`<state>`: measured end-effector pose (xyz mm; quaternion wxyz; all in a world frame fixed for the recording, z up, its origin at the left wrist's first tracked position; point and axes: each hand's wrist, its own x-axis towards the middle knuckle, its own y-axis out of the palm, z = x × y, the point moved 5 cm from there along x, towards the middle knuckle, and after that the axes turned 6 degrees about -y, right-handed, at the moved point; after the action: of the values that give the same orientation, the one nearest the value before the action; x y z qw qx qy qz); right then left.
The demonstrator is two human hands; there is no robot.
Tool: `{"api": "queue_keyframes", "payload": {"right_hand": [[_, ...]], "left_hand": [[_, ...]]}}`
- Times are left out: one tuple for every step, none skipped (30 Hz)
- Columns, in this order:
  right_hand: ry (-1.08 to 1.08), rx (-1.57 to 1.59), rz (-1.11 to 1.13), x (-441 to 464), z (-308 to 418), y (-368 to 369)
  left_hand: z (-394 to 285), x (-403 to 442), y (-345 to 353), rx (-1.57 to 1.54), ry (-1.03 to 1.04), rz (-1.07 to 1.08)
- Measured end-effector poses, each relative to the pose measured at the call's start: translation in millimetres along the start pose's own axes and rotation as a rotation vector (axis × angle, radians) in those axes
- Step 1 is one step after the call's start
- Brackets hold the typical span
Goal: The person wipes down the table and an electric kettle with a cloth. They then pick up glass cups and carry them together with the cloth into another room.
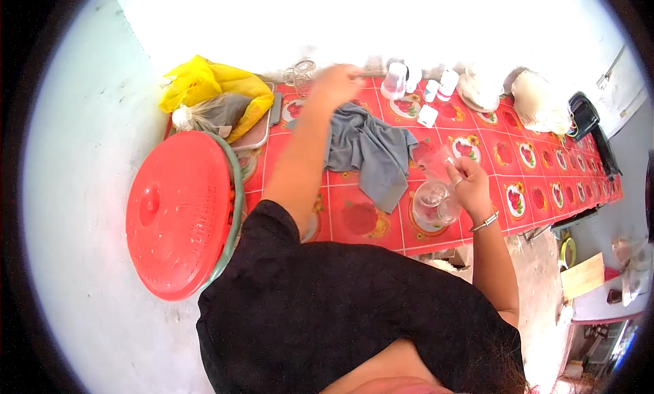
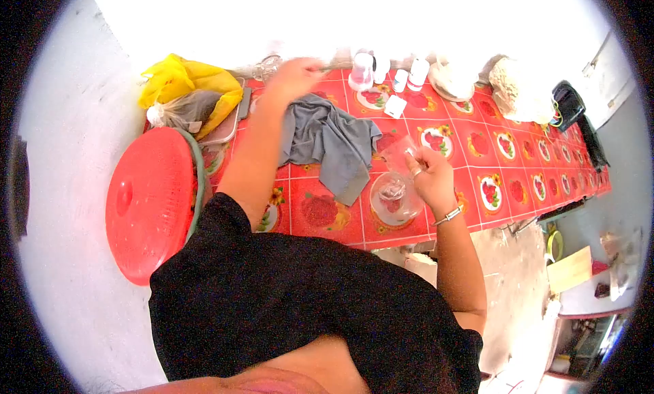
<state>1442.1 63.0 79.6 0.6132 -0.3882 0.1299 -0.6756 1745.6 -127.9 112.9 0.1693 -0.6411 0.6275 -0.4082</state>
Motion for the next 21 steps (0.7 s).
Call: {"api": "queue_keyframes", "payload": {"right_hand": [[0.008,-0.002,-0.006,-1,-2,-2],[0.016,-0.045,-0.032,-3,-4,-4],[0.024,-0.089,-0.057,-5,-6,-6],[0.029,-0.091,-0.061,-8,-6,-6],[0.007,-0.035,-0.079,-10,-3,-6],[-0.018,0.024,-0.097,-10,0,-6],[-0.015,0.025,-0.098,-12,-1,-6],[-0.101,-0.072,-0.064,-13,3,-6],[-0.188,-0.169,-0.028,-14,9,-5],[-0.164,-0.219,0.000,-14,16,-5],[-0.162,-0.218,0.003,-14,18,-4],[-0.152,-0.204,-0.023,-14,19,-4],[-0.142,-0.190,-0.051,-15,19,-4],[-0.137,-0.191,-0.049,-15,16,-3],[-0.165,-0.171,-0.070,-16,14,-4],[-0.194,-0.152,-0.093,-17,14,-5],[-0.189,-0.156,-0.096,-18,13,-5],[-0.169,-0.152,-0.095,-18,12,-6],[-0.145,-0.149,-0.095,-19,12,-7],[-0.134,-0.155,-0.102,-20,14,-8],[-0.143,-0.173,-0.099,-18,20,-8]], "left_hand": [[19,4,-16,0.044,-0.064,-0.100],[37,7,-32,0.089,-0.128,-0.200],[57,10,-41,0.112,-0.168,-0.239],[72,12,-50,0.136,-0.209,-0.282],[83,17,-54,0.136,-0.206,-0.280],[96,19,-58,0.062,-0.328,-0.233],[107,20,-58,-0.013,-0.450,-0.183],[112,20,-60,0.017,-0.474,-0.221],[108,17,-63,0.019,-0.475,-0.218],[101,14,-66,-0.062,-0.487,-0.161],[99,13,-66,-0.145,-0.499,-0.105],[114,20,-58,-0.144,-0.503,-0.100],[139,32,-48,-0.106,-0.525,-0.131],[156,39,-43,-0.067,-0.546,-0.161],[160,40,-40,-0.068,-0.546,-0.155],[162,44,-37,-0.019,-0.537,-0.126],[163,46,-34,0.030,-0.526,-0.096],[168,47,-31,0.028,-0.520,-0.090],[173,48,-31,0.072,-0.487,-0.104],[176,50,-29,0.115,-0.453,-0.117],[172,49,-30,0.113,-0.444,-0.107]]}}
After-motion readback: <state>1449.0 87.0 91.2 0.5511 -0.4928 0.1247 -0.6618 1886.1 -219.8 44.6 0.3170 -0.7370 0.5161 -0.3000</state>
